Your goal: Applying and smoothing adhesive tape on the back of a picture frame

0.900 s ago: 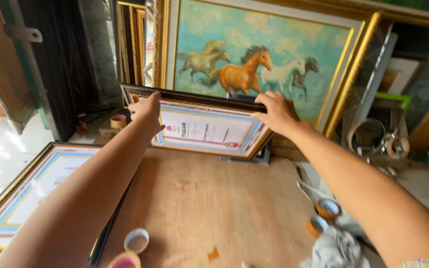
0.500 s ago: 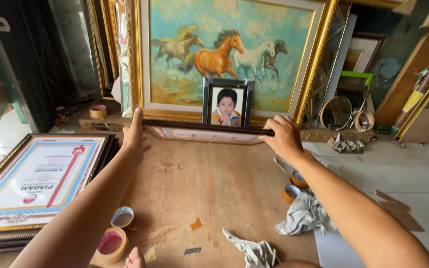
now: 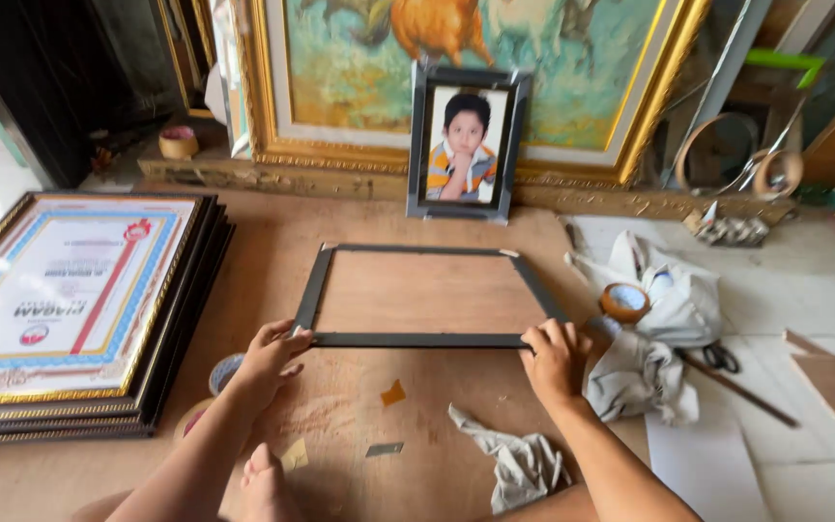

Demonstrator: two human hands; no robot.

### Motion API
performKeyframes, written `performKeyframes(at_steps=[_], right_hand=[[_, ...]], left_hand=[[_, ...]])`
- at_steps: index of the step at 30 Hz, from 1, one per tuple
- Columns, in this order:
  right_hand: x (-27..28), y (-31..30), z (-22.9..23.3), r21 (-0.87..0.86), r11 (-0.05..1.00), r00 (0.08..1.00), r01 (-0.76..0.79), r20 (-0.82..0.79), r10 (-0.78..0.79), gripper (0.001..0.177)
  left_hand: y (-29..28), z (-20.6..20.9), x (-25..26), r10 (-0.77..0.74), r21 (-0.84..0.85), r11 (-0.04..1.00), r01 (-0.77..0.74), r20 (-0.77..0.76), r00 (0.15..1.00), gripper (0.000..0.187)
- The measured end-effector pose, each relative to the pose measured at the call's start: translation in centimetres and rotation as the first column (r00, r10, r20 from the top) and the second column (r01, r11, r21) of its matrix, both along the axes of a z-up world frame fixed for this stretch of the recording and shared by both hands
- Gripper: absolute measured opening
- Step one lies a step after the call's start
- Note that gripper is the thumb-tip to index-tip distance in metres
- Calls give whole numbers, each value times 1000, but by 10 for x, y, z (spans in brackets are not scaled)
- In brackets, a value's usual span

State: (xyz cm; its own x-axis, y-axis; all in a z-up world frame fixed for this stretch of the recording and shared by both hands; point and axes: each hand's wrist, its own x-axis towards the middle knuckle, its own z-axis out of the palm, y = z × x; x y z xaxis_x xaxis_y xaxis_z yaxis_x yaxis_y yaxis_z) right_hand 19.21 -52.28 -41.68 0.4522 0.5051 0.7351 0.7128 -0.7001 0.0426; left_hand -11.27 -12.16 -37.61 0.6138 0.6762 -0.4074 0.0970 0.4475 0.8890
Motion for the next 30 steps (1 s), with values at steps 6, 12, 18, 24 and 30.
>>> performKeyframes(at_steps=[6, 12, 18, 24, 30], right_hand=[[-19, 7, -40, -26, 996, 987, 84, -136, -86, 51], [-27, 13, -50, -318, 945, 849, 79, -475, -231, 63], [3, 8, -85, -458, 882, 777, 106, -515, -361, 64], [0, 7, -96, -490, 870, 746, 58, -557, -364, 53], [-28, 28, -67, -472, 880, 735, 53, -578, -355, 54]], left_hand=[[41, -84, 38, -37, 110, 992, 59, -199, 979, 89], [46, -142, 34, -83, 342, 899, 273, -479, 874, 89], [41, -164, 34, -63, 479, 693, 538, -705, 707, 91], [17, -152, 19, -57, 500, 675, 542, -697, 715, 63], [10, -33, -4, 30, 567, 499, 656, -768, 640, 33]])
